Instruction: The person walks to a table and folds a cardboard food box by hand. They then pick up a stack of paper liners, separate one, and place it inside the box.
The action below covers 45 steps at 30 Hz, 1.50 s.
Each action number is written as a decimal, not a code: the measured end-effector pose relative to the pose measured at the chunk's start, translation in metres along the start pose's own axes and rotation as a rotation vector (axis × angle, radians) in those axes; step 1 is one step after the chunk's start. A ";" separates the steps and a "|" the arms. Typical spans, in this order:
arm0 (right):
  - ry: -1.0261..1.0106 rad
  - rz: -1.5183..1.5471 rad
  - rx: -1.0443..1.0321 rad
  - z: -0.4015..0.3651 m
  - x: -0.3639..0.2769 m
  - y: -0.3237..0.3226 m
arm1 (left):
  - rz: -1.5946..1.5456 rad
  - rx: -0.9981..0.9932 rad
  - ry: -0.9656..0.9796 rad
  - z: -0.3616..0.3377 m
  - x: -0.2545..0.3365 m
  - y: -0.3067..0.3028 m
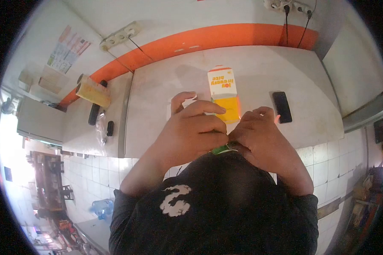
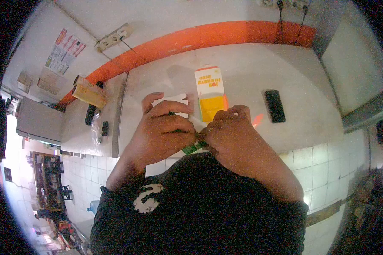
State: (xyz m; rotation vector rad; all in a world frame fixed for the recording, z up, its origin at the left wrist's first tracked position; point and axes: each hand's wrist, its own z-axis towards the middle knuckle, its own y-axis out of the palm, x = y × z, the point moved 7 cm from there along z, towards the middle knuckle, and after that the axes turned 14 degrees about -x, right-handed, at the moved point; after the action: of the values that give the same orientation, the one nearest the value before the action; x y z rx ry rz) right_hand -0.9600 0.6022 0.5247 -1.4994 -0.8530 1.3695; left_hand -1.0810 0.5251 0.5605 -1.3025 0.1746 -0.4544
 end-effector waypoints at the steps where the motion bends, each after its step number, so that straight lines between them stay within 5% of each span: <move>1: -0.031 0.058 0.024 -0.001 -0.001 -0.003 | -0.019 -0.031 0.002 0.000 -0.002 0.001; 12: -0.097 0.239 0.197 -0.007 0.008 -0.005 | -0.264 -0.148 -0.004 0.002 -0.013 0.006; 30: -0.183 0.153 0.156 -0.005 -0.008 -0.010 | -0.298 -0.302 -0.110 0.002 -0.021 0.029; 36: -0.253 0.143 0.174 -0.004 -0.017 -0.006 | -0.404 -0.649 -0.140 -0.004 -0.028 0.048; 39: -0.100 0.101 0.215 -0.006 -0.001 -0.002 | -0.275 -0.255 -0.073 0.000 -0.020 0.020; 45: -0.183 0.198 0.057 -0.005 -0.014 0.002 | -0.272 -0.313 0.053 -0.004 -0.019 0.033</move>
State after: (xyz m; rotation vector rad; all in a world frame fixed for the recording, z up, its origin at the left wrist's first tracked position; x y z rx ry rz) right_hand -0.9571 0.5877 0.5279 -1.4613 -0.7866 1.6839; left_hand -1.0922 0.5357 0.5254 -1.6318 0.1150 -0.7146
